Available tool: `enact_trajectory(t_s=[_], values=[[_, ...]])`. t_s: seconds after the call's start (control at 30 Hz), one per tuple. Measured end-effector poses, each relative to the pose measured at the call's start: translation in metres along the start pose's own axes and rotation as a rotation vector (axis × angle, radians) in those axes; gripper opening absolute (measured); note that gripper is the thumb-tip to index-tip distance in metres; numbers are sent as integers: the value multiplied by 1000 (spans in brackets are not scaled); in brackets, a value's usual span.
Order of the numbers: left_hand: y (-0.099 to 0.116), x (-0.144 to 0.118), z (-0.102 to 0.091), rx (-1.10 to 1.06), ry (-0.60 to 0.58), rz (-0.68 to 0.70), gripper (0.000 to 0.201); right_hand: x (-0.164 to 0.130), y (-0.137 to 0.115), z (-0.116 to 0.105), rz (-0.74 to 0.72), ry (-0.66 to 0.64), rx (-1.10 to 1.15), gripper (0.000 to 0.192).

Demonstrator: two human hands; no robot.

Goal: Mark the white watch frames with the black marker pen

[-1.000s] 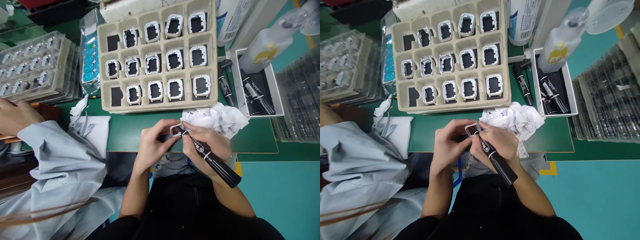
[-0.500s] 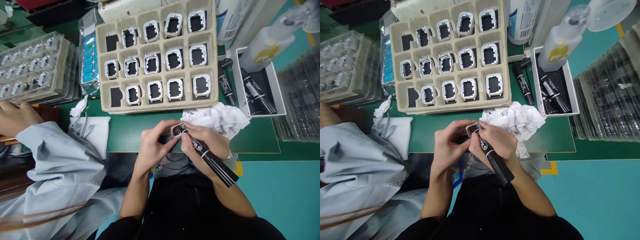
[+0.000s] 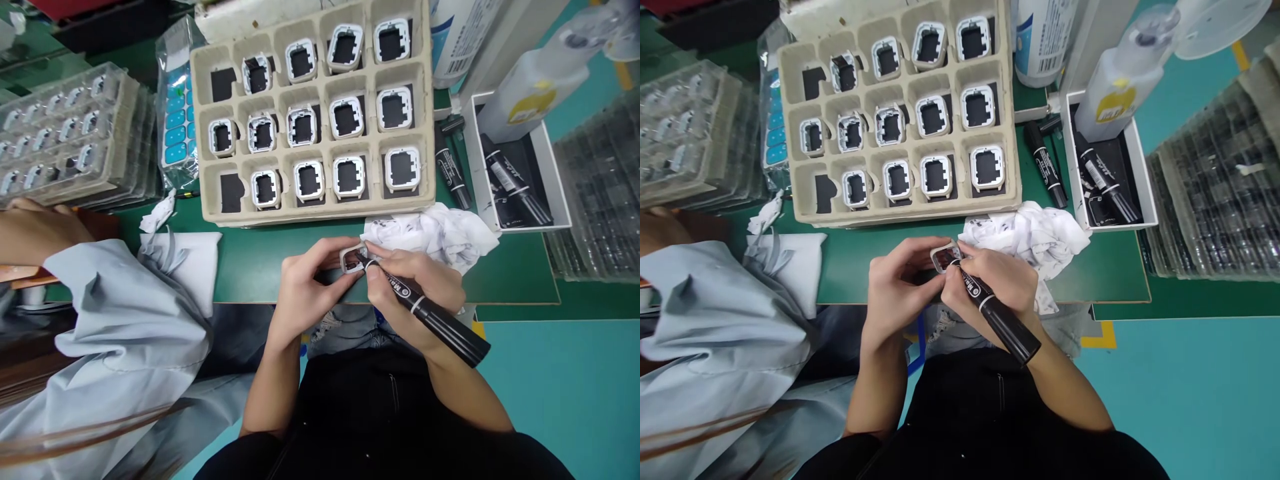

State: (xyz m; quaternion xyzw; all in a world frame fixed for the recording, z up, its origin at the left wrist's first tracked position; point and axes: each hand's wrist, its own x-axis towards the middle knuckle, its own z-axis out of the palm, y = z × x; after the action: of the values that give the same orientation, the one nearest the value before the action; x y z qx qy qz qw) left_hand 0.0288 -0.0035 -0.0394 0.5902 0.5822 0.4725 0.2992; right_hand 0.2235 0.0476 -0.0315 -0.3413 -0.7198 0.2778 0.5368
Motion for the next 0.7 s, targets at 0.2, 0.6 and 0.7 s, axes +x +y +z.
enact_trajectory(t_s=[0.2,0.6,0.7], values=[[1,0,1,-51,4,-41,42,-5,2,-3,54,-31,34,23],[6,2,0,-108,13,10,50,-10,0,2,84,31,112,15],[5,1,-2,-56,21,11,49,-9,2,0,85,6,97,14]])
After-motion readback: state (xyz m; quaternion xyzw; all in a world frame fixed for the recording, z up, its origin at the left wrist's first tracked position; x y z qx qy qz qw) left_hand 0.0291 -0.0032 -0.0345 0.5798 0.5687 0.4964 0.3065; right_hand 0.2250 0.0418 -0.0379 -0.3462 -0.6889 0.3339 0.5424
